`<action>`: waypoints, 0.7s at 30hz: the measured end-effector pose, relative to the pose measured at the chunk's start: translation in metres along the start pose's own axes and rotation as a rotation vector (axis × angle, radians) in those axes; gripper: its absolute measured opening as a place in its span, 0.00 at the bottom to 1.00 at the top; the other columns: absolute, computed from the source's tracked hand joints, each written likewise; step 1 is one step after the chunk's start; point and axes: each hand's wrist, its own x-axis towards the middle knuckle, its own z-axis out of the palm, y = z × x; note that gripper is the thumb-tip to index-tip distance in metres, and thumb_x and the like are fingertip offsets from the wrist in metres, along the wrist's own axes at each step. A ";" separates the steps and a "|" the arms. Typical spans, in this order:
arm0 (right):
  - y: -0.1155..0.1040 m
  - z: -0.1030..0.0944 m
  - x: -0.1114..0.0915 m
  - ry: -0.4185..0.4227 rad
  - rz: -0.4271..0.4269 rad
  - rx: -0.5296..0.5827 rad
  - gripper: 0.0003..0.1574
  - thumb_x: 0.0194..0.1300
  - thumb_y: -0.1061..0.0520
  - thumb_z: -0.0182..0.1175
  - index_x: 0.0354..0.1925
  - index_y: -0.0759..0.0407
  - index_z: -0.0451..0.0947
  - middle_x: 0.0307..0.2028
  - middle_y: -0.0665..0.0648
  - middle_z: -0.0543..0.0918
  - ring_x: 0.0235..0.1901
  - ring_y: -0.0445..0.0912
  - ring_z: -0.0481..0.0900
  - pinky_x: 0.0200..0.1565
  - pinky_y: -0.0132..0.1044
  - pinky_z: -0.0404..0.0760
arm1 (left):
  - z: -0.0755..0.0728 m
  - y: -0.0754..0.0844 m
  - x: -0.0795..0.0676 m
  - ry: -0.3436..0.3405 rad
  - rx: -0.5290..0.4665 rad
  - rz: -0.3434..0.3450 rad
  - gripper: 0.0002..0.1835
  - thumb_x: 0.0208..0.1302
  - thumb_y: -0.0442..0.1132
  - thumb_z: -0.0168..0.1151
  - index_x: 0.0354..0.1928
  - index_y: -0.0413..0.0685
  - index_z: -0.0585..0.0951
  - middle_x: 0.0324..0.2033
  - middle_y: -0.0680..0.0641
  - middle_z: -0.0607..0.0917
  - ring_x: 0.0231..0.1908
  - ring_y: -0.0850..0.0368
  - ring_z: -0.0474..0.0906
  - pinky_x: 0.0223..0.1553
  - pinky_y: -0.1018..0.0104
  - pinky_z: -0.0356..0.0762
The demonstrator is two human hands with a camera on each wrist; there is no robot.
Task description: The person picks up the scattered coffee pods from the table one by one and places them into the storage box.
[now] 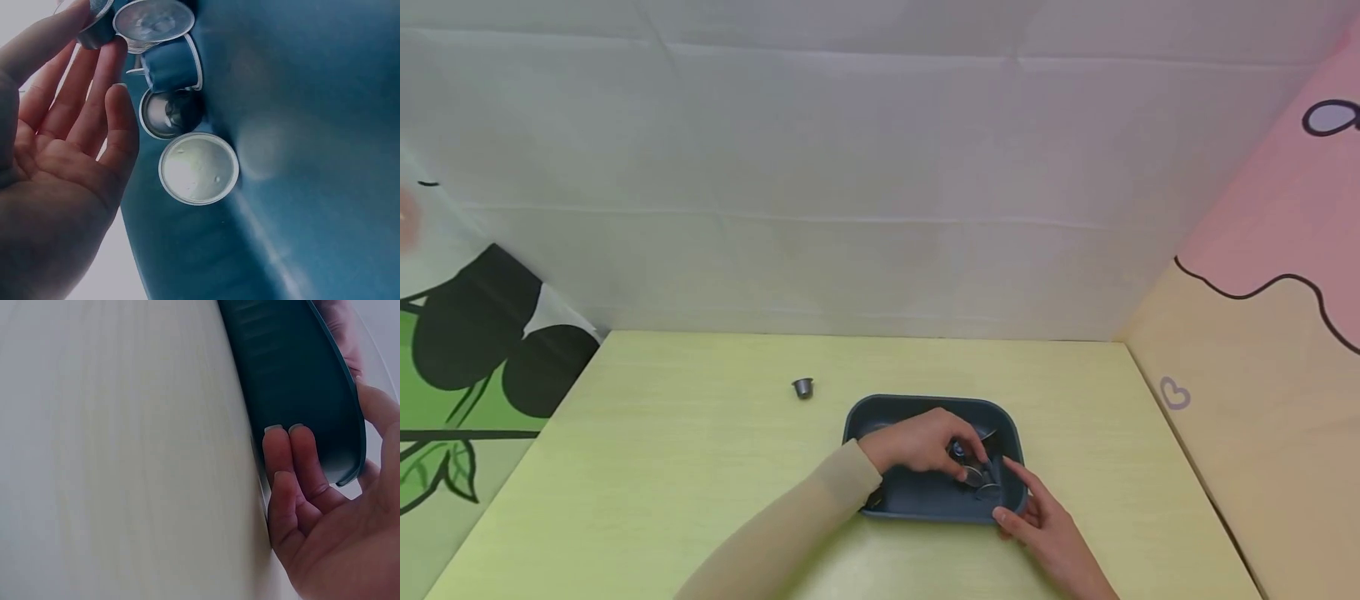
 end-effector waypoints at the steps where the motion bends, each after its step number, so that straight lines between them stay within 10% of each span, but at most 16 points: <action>1: 0.000 0.000 0.000 0.001 0.005 -0.002 0.42 0.75 0.57 0.56 0.77 0.58 0.47 0.32 0.64 0.84 0.32 0.51 0.83 0.37 0.35 0.79 | 0.001 0.000 0.001 -0.004 0.006 -0.005 0.17 0.60 0.36 0.73 0.51 0.54 0.85 0.40 0.62 0.84 0.42 0.72 0.77 0.43 0.81 0.72; 21: 0.002 0.001 0.001 0.017 -0.006 -0.020 0.41 0.74 0.57 0.57 0.76 0.58 0.49 0.30 0.63 0.83 0.31 0.49 0.82 0.35 0.35 0.78 | 0.010 -0.001 0.002 -0.010 -0.009 -0.035 0.21 0.57 0.38 0.75 0.53 0.56 0.84 0.43 0.62 0.85 0.44 0.73 0.78 0.45 0.80 0.73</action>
